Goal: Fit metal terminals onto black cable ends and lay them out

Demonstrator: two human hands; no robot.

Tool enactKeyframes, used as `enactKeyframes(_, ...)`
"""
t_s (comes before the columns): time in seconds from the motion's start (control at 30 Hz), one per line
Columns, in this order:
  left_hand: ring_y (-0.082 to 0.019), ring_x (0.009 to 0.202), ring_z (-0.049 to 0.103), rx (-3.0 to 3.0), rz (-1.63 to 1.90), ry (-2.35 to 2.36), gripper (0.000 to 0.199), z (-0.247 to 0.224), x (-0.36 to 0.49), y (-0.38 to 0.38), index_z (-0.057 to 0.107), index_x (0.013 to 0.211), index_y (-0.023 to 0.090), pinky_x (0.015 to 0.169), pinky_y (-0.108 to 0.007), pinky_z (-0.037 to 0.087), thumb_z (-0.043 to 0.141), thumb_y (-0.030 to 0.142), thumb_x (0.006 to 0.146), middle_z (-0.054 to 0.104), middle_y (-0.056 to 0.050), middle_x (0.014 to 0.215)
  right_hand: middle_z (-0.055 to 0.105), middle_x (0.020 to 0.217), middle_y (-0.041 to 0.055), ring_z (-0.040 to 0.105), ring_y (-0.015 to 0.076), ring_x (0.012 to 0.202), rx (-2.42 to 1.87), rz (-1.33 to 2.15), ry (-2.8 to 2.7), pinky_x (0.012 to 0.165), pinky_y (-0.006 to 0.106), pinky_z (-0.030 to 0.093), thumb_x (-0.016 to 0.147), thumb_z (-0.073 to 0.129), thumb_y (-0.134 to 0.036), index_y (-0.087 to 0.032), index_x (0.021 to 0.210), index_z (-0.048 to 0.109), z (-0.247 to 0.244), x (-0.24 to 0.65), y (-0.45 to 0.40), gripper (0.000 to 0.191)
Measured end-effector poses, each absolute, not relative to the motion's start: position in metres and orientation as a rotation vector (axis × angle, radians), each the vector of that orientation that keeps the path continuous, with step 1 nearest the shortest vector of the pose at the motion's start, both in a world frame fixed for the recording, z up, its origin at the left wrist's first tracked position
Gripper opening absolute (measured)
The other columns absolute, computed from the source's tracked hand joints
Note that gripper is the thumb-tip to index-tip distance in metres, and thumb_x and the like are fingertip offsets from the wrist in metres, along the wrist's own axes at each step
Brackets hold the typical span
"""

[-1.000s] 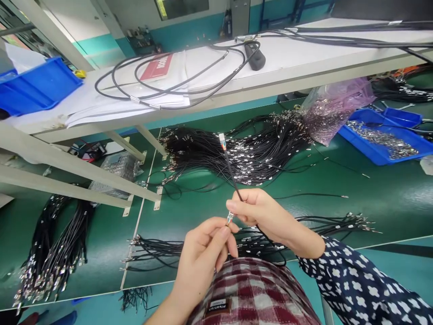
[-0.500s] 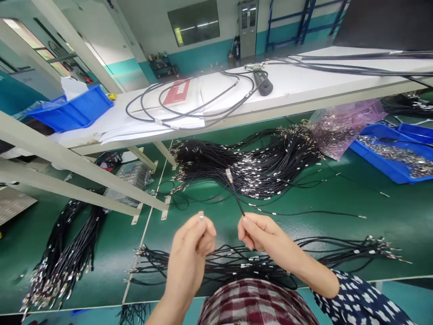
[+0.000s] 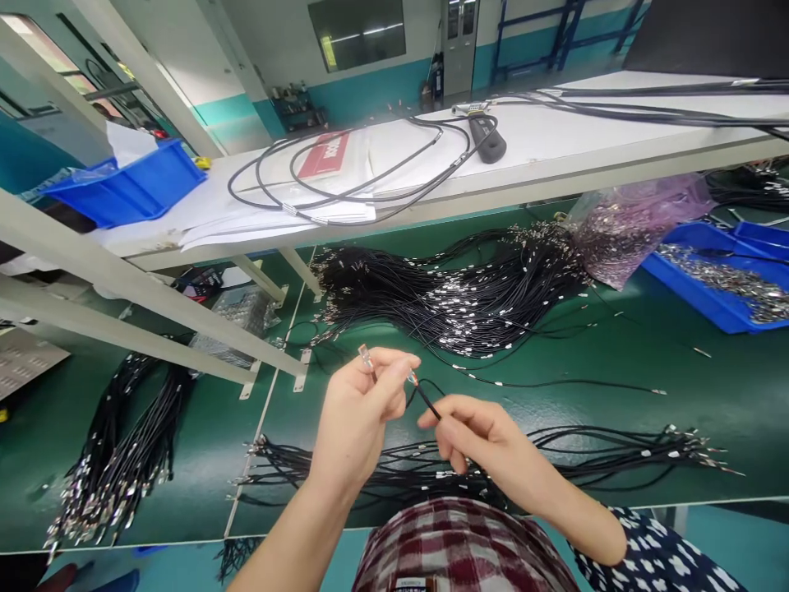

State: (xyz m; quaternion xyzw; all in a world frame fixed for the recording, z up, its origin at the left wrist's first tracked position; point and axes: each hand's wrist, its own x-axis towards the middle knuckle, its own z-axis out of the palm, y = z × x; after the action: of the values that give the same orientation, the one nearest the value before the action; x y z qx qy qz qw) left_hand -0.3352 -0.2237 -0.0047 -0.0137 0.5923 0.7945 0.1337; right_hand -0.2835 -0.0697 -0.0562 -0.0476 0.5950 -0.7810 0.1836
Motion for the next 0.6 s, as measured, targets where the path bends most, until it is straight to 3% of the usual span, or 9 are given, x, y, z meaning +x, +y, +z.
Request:
enactKeyframes(0.17, -0.002, 0.044, 0.027, -0.062, 2.232, 1.642, 0.016, 0.000, -0.328, -0.220, 0.071, 0.079, 0.012, 0.044, -0.020, 0.018, 0.073, 0.028, 0.079, 0.049, 0.004, 0.052, 0.064, 0.068, 0.0000, 0.058, 0.0101, 0.058, -0.203, -2.418, 1.616, 0.059, 0.024, 0.051, 0.092, 0.059, -0.035, -0.017, 0.101, 0.066, -0.044, -0.291, -0.074, 0.021)
enactKeyframes(0.33, -0.003, 0.044, 0.025, -0.060, 2.181, 1.589, 0.020, 0.000, -0.330, -0.222, 0.072, 0.075, 0.011, 0.043, -0.020, 0.017, 0.072, 0.031, 0.078, 0.042, 0.006, 0.048, 0.069, 0.076, 0.0014, 0.064, 0.0122, 0.069, -0.181, -2.486, 1.644, 0.066, 0.026, 0.056, 0.090, 0.063, -0.025, -0.021, 0.099, 0.071, -0.047, -0.286, -0.077, 0.013)
enactKeyframes(0.47, -0.002, 0.042, 0.028, -0.025, 2.139, 1.553, 0.022, -0.002, -0.332, -0.220, 0.069, 0.072, 0.011, 0.040, -0.018, 0.018, 0.070, 0.031, 0.080, 0.045, 0.005, 0.050, 0.070, 0.078, 0.0003, 0.065, 0.0114, 0.070, -0.181, -2.565, 1.610, 0.065, 0.024, 0.057, 0.090, 0.064, -0.021, -0.025, 0.101, 0.072, -0.051, -0.281, -0.080, 0.014)
enactKeyframes(0.6, -0.004, 0.039, 0.037, 0.033, 2.127, 1.472, 0.021, -0.002, -0.330, -0.217, 0.065, 0.070, 0.012, 0.040, -0.018, 0.035, 0.064, 0.027, 0.085, 0.047, 0.005, 0.048, 0.070, 0.080, 0.0005, 0.065, 0.0120, 0.069, -0.150, -2.616, 1.605, 0.064, 0.025, 0.059, 0.088, 0.065, -0.020, -0.026, 0.099, 0.073, -0.053, -0.280, -0.084, 0.014)
